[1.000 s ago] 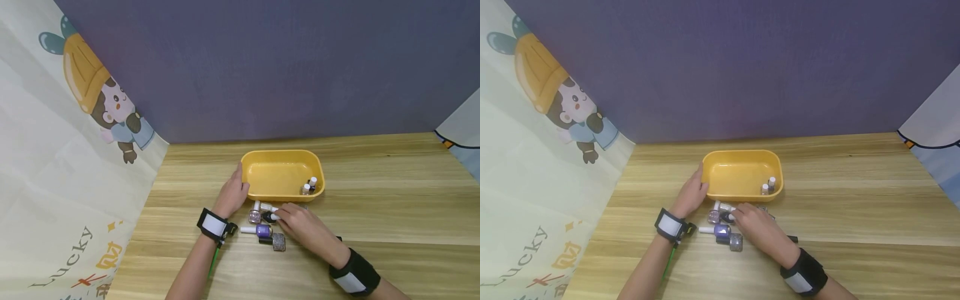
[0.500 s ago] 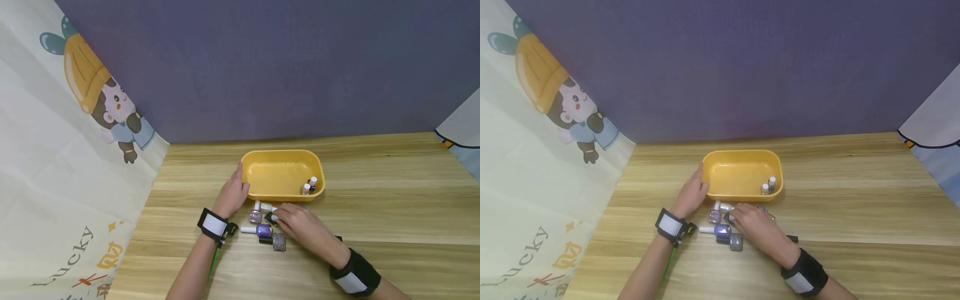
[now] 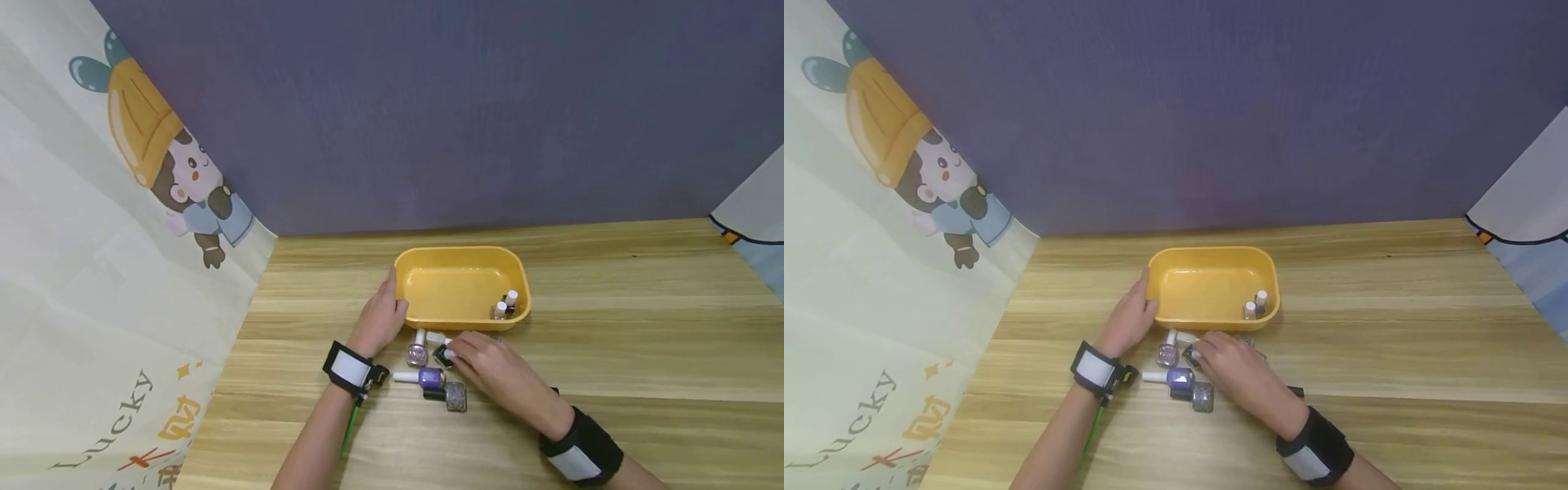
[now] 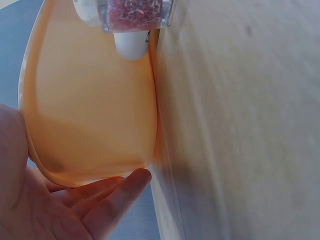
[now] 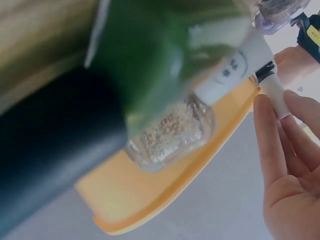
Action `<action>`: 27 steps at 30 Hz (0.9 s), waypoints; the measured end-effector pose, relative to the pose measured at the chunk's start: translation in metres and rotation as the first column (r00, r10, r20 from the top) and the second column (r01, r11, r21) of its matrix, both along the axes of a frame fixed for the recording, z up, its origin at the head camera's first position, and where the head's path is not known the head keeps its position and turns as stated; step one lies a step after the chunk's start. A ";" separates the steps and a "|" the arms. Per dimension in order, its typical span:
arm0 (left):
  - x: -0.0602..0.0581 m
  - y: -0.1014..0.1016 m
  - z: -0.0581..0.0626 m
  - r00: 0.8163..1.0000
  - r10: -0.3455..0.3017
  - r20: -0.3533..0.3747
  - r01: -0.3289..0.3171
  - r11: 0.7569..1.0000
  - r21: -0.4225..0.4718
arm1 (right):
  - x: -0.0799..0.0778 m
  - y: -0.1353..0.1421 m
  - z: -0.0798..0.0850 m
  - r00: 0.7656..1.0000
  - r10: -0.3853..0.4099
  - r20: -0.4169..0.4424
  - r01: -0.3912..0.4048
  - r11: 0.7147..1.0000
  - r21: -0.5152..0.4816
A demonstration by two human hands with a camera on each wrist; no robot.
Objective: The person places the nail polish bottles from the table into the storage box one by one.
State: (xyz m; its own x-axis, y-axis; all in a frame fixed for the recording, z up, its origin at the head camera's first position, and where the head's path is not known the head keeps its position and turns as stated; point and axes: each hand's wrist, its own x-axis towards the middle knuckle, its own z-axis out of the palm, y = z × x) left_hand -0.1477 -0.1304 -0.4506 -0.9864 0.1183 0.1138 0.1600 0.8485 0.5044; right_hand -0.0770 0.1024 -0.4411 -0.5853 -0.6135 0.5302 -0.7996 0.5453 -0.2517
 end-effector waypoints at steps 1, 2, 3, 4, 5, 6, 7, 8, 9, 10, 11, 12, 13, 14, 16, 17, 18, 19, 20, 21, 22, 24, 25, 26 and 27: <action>0.000 0.000 0.000 1.000 -0.001 0.000 0.001 1.000 -0.001 | -0.001 0.000 0.000 1.000 0.003 -0.008 -0.003 1.000 -0.008; 0.000 0.000 0.000 1.000 -0.002 0.001 0.002 1.000 -0.001 | -0.001 0.001 0.001 1.000 0.005 -0.016 -0.005 1.000 -0.014; 0.000 0.000 0.001 1.000 -0.003 0.003 0.003 1.000 -0.002 | -0.002 0.001 0.002 1.000 0.004 -0.025 -0.005 1.000 -0.017; 0.000 0.000 0.000 1.000 -0.004 0.003 0.004 1.000 -0.003 | -0.002 0.002 0.002 0.999 0.003 -0.036 -0.004 1.000 -0.018; 0.000 0.000 0.001 1.000 -0.006 0.004 0.006 1.000 -0.005 | -0.003 0.003 0.002 0.999 0.001 -0.046 -0.002 1.000 -0.018; 0.000 0.000 0.001 1.000 -0.005 0.003 0.005 1.000 -0.005 | -0.003 0.004 0.003 0.998 -0.001 -0.055 -0.001 1.000 -0.021; 0.000 0.000 0.001 1.000 -0.005 0.003 0.005 1.000 -0.006 | -0.004 0.004 0.003 0.998 -0.001 -0.064 0.000 1.000 -0.025; 0.000 0.000 0.001 1.000 -0.007 0.002 0.007 1.000 -0.006 | -0.004 0.005 0.004 0.998 -0.002 -0.071 0.000 1.000 -0.029; 0.000 0.000 0.000 1.000 -0.009 0.001 0.009 1.000 -0.007 | -0.004 0.006 0.005 0.997 -0.003 -0.076 0.001 0.999 -0.033; 0.000 0.000 0.000 1.000 -0.011 -0.002 0.011 1.000 -0.009 | -0.005 0.006 0.006 0.997 -0.004 -0.080 0.001 0.999 -0.040; 0.000 0.000 0.000 1.000 -0.014 -0.002 0.013 1.000 -0.012 | -0.005 0.007 0.007 0.997 -0.005 -0.083 0.001 0.999 -0.047; 0.000 0.000 0.000 1.000 -0.014 -0.002 0.014 1.000 -0.012 | -0.005 0.008 0.009 0.996 -0.006 -0.085 0.001 0.999 -0.054; 0.000 -0.001 0.001 1.000 -0.015 -0.003 0.015 1.000 -0.014 | -0.005 0.008 0.010 0.996 -0.009 -0.088 0.004 0.998 -0.057; 0.000 -0.001 0.001 1.000 -0.017 -0.004 0.017 1.000 -0.013 | -0.006 0.009 0.011 0.996 -0.012 -0.090 0.006 0.998 -0.060; 0.000 0.000 0.001 1.000 -0.018 -0.004 0.018 1.000 -0.014 | -0.006 0.011 0.014 0.996 -0.018 -0.088 0.012 0.998 -0.066; 0.000 0.000 0.001 1.000 -0.017 -0.005 0.017 1.000 -0.013 | -0.007 0.012 0.015 0.996 -0.023 -0.082 0.017 0.997 -0.070; 0.000 0.000 0.001 1.000 -0.016 -0.006 0.016 1.000 -0.011 | -0.008 0.013 0.016 0.997 -0.028 -0.072 0.022 0.997 -0.074; 0.000 0.000 0.001 1.000 -0.016 -0.008 0.016 1.000 -0.010 | -0.008 0.014 0.017 0.998 -0.032 -0.061 0.027 0.997 -0.075; -0.001 0.000 0.001 1.000 -0.016 -0.009 0.016 1.000 -0.009 | -0.008 0.014 0.017 0.998 -0.038 -0.051 0.034 0.997 -0.076; -0.001 0.000 0.000 1.000 -0.015 -0.007 0.015 1.000 -0.009 | -0.009 0.015 0.018 0.998 -0.043 -0.042 0.040 0.996 -0.076; -0.001 0.000 0.000 1.000 -0.015 -0.009 0.015 1.000 -0.009 | -0.009 0.016 0.019 0.998 -0.049 -0.034 0.046 0.996 -0.075; -0.001 0.000 0.000 1.000 -0.015 -0.006 0.015 1.000 -0.008 | -0.010 0.017 0.020 0.998 -0.058 -0.022 0.056 0.996 -0.072; -0.001 -0.001 -0.001 1.000 -0.014 -0.005 0.014 1.000 -0.008 | -0.010 0.017 0.020 0.998 -0.060 -0.022 0.059 0.996 -0.070; 0.000 -0.001 -0.001 1.000 -0.013 -0.004 0.013 1.000 -0.005 | -0.010 0.018 0.021 0.998 -0.064 -0.022 0.063 0.996 -0.070; 0.000 -0.001 -0.001 1.000 -0.011 -0.003 0.011 1.000 -0.004 | -0.010 0.018 0.021 0.998 -0.065 -0.023 0.063 0.995 -0.071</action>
State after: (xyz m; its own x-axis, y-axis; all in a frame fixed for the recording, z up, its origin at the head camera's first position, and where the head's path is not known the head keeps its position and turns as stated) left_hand -0.1480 -0.1310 -0.4517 -0.9847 0.1301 0.1163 0.1712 0.8484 0.5009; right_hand -0.0871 0.1208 -0.4199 -0.6082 -0.5356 0.5859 -0.7700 0.5773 -0.2716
